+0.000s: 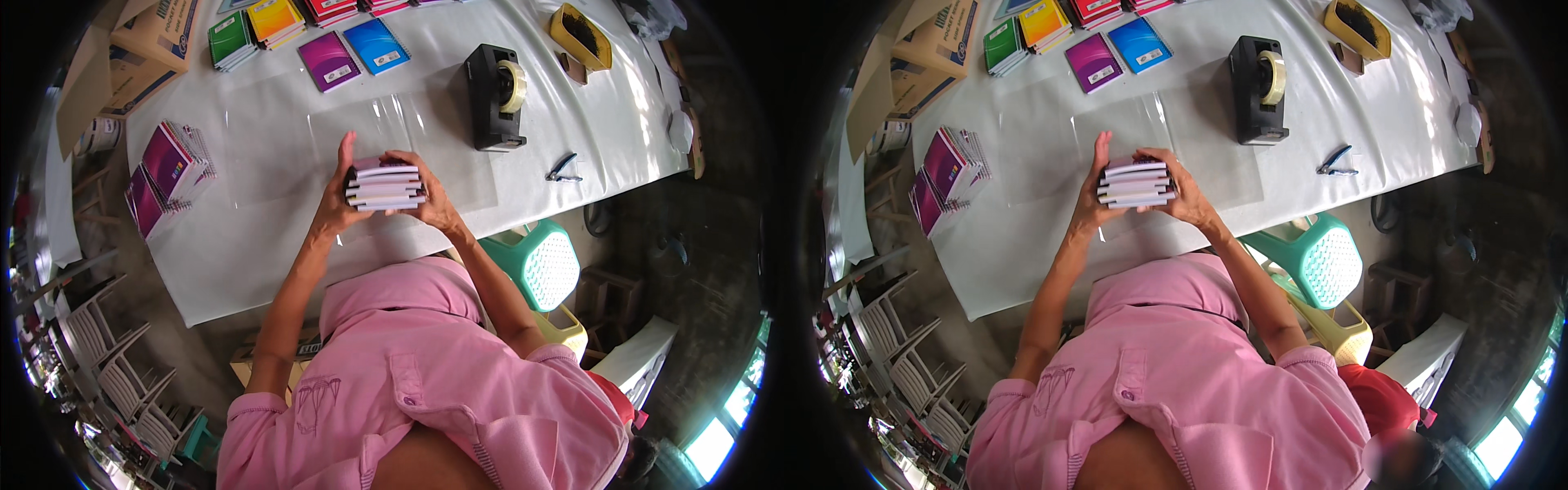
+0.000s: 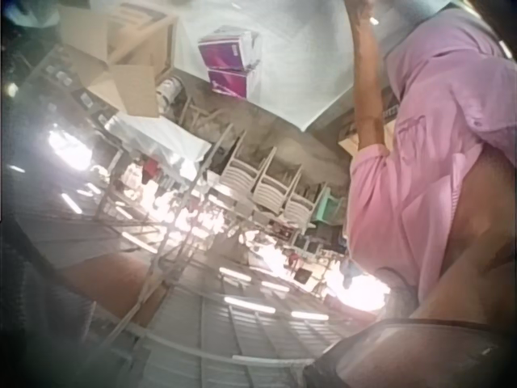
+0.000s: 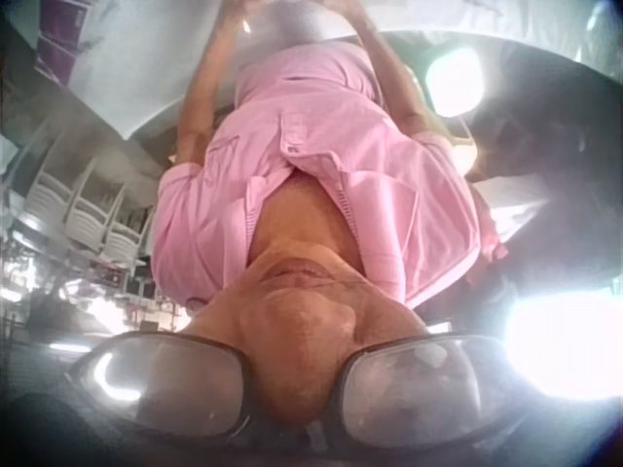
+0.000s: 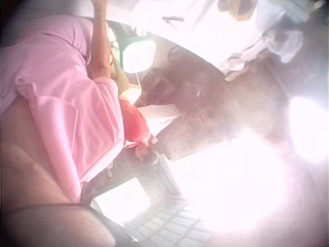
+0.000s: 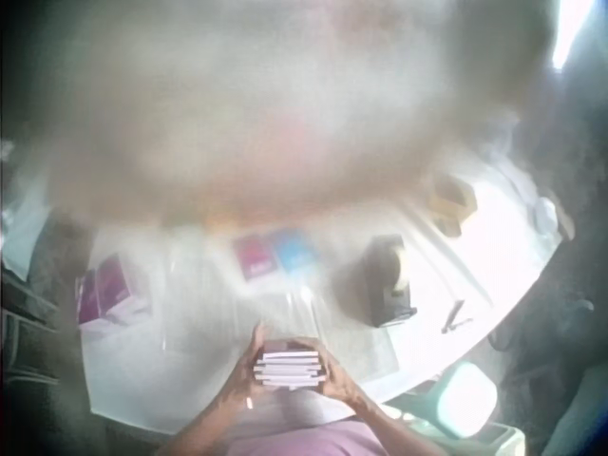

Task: The person places stacks of colorful spiral-bound notebooks into clear plastic sleeves on a white table. They smooth the sleeves and seal them with tape from a dispenser, repeating the process for multiple stacks.

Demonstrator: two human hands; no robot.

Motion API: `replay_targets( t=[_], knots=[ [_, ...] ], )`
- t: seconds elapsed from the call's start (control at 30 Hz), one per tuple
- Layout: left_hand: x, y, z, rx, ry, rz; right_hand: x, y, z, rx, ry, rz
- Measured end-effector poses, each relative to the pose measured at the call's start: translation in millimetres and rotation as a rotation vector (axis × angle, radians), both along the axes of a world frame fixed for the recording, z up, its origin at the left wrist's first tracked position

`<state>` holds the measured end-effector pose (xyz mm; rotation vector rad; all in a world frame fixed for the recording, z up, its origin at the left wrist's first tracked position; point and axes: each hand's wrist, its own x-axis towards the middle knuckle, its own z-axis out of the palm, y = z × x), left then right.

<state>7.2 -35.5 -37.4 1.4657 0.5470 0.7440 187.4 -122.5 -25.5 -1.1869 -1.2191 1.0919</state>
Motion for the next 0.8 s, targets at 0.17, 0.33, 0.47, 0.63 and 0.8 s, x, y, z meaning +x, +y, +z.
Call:
replay_targets(
  t=[0.17,0.33,0.47,0.63,0.8],
  knots=[
    [16.4,5.4,11.9,-0.208,-0.176,0.052,5.4,2.8,-8.1,-0.042,0.088,-0.090],
    [30.3,-7.9,25.2,-0.277,-0.184,0.101,4.8,18.6,-19.5,-0.047,-0.011,-0.109],
    [4.0,-12.2,-30.4,-0.256,-0.115,0.027,9.1,19.4,-8.4,0.044,-0.103,-0.038],
    [7.0,-3.5,-30.7,-0.072,0.026,-0.054,14.8,16.5,-28.7,0.015,-0.126,-0.120],
    [-13.1,21.5,-10.5,-0.056,-0.009,-0.120,15.4,14.9,-31.9,-0.030,-0.163,-0.108]
  ],
)
